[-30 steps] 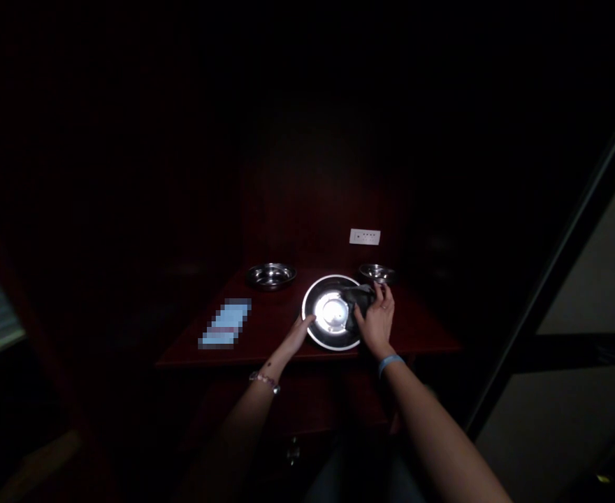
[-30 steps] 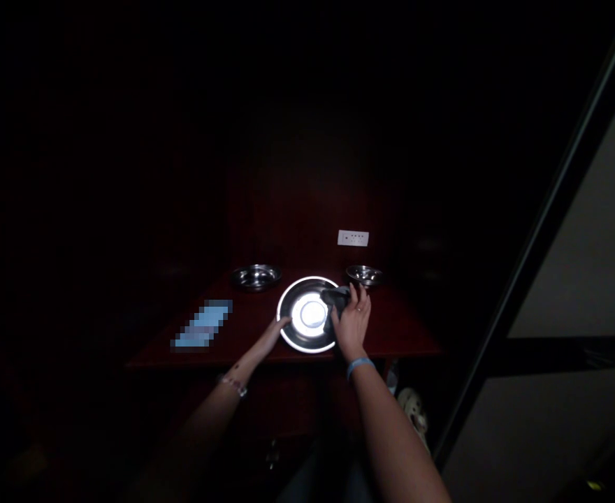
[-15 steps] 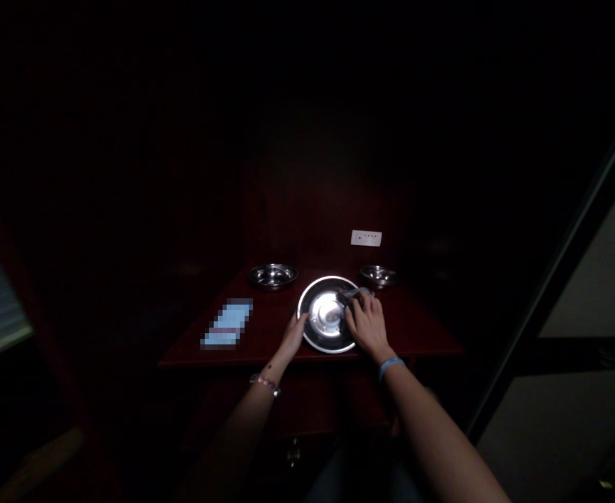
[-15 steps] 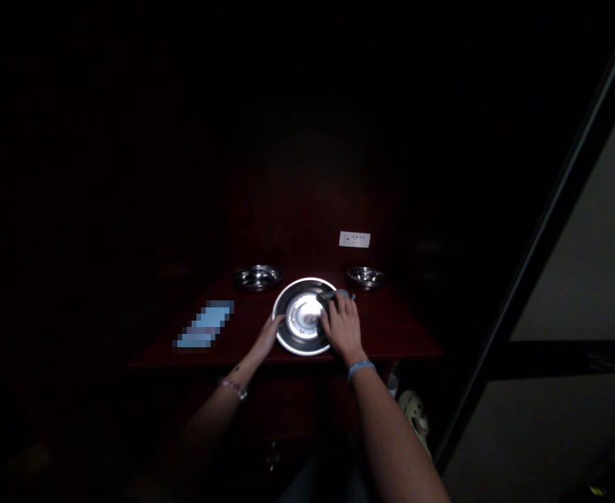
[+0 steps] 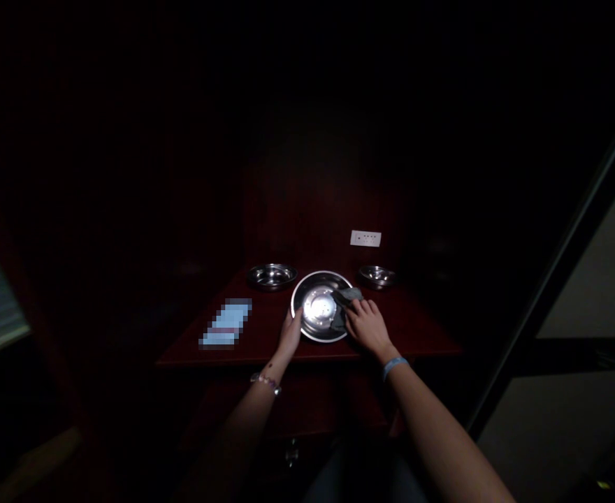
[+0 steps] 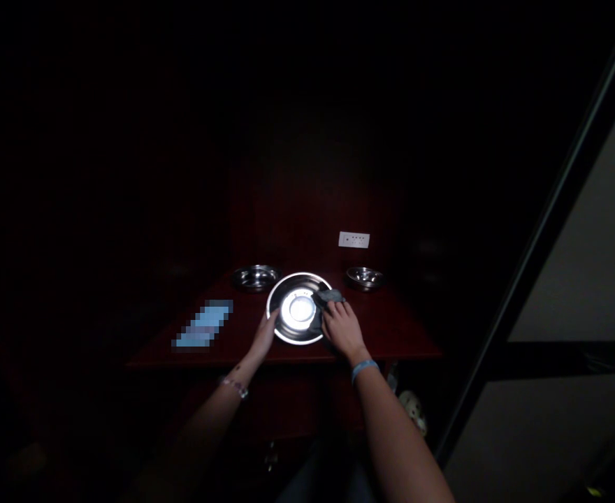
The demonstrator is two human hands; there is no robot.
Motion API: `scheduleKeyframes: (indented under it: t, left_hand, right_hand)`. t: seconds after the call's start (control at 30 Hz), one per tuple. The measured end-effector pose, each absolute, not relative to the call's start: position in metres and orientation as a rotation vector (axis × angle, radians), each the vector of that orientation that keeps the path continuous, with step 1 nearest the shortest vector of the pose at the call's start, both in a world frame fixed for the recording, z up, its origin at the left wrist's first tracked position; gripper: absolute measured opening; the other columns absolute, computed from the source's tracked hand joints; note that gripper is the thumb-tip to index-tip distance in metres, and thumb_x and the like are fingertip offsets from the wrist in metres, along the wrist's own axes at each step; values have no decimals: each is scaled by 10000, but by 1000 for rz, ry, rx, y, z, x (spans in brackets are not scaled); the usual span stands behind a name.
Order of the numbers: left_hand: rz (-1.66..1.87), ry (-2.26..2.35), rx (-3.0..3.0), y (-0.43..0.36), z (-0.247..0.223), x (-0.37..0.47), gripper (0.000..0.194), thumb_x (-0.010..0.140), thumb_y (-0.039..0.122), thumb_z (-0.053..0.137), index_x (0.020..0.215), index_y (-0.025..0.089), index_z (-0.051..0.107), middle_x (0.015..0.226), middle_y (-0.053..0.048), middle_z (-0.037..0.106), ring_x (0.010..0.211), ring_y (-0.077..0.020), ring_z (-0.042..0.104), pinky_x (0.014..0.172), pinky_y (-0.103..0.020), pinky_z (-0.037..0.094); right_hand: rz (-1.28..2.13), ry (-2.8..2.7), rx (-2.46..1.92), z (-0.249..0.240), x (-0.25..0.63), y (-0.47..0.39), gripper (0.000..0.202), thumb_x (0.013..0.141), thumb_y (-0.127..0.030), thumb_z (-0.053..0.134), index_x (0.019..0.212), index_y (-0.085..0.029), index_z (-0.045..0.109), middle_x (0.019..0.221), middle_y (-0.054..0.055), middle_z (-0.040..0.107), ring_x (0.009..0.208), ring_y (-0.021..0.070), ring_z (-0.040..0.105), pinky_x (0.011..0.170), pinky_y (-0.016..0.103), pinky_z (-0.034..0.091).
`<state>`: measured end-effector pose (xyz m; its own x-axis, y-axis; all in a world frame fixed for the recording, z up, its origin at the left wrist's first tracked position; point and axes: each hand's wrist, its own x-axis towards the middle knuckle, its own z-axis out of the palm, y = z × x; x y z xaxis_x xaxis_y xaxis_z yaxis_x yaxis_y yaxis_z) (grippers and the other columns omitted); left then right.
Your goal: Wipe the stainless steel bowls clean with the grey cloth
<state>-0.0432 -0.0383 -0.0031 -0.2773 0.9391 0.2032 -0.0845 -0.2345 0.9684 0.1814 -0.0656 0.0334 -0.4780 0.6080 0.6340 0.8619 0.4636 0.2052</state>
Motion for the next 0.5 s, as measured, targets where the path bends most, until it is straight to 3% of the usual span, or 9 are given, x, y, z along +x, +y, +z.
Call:
scheduleKeyframes:
  t: [0.13, 0.33, 0.5]
  left_hand:
    - [1629, 1187, 1159, -39, -3, -43, 415, 974, 353, 501, 1301, 145, 650, 1358, -146, 685, 1322, -290, 602, 1199, -448, 379]
    - [1624, 1185, 1122, -39, -2, -42, 448, 997, 362, 488, 1340, 108, 621, 1407, -174, 651, 1341, -310, 585, 1183, -446, 395]
    - [1613, 1167, 1115, -35, -5, -44, 455, 1010, 368, 461, 1283, 56, 648, 1362, -206, 673, 1312, -318, 604, 1178, -431, 401]
  right_hand:
    - [-708, -2319, -1133, 33, 178, -63, 377, 1001, -255, 475, 1286, -159, 702, 1326, 160, 673, 1231, 306, 587, 1154, 508, 384]
    - [-645, -2253, -1120, 20, 177, -59, 528, 1023, -350, 455, 1474, -92, 546, 1548, 164, 521, 1474, 314, 423, 1251, 514, 288]
    - [-598, -2303, -1067, 22, 178, -63, 532, 1009, -454, 513, 1463, -183, 576, 1594, 131, 471, 1510, 308, 380, 1255, 539, 286]
